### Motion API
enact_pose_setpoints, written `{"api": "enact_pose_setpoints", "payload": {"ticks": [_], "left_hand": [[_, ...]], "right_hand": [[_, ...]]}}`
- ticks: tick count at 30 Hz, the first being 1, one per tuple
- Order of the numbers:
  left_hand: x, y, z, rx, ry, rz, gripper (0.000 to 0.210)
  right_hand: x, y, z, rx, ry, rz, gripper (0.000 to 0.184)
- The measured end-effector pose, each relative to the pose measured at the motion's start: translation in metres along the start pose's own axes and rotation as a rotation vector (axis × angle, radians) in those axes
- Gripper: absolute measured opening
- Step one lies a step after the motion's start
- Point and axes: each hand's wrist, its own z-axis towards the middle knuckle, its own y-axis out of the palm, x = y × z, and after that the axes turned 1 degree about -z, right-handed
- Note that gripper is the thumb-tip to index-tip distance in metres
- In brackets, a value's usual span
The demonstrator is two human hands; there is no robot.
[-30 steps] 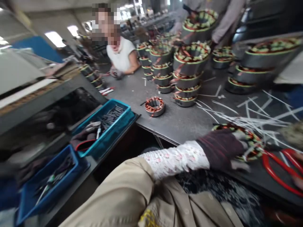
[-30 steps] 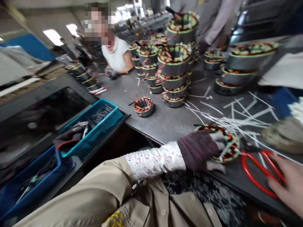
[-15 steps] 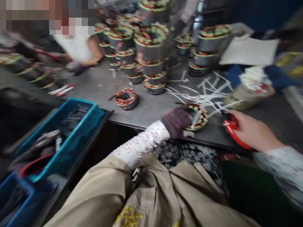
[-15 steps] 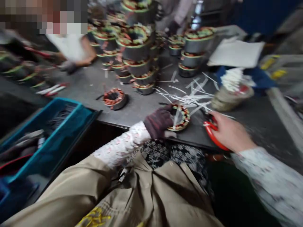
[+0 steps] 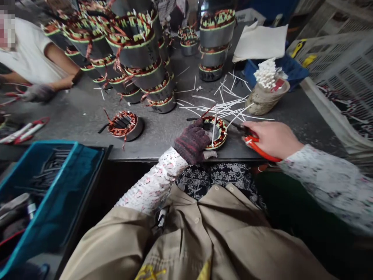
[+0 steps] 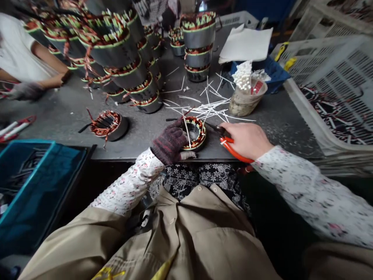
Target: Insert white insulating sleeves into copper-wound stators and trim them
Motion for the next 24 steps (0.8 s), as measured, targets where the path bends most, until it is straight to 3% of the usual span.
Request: {"api": "enact_pose_setpoints", "payload": {"ticks": [3, 6, 10, 13, 16, 19, 24], "left_hand": [[-0.001, -0.001, 0.000, -0.047, 0.005, 0.033, 0.052], [-0.001, 0.001, -0.001, -0.020, -0.005, -0.001, 0.053], [-0.001, 0.004, -0.004, 0.047, -0.016, -0.083, 0.052], [-0.002, 0.004, -0.004, 0.031, -0.026, -0.107, 0.051], [-0.002, 0.003, -0.003, -0.003, -0.043, -0.123, 0.052], [0.001, -0.003, 0.000, -0.046, -0.066, -0.119, 0.053], [0.019, -0.017, 0.008, -0.213, -0.109, 0.025, 0.061]], "right_hand": [[0.002, -0.007, -0.014, -0.030, -0.104, -0.073, 0.055], [-0.002, -0.011, -0.019, -0.065, -0.089, -0.168, 0.049], [-0.010, -0.020, -0.017, -0.065, -0.172, -0.168, 0.045], [-0.019, -0.030, -0.012, -0.096, -0.280, -0.213, 0.047], [-0.026, -0.037, -0.007, -0.155, -0.299, -0.240, 0.045], [-0.022, -0.033, -0.008, -0.154, -0.221, -0.177, 0.045], [0.015, 0.005, -0.009, -0.131, 0.185, -0.015, 0.070]]}}
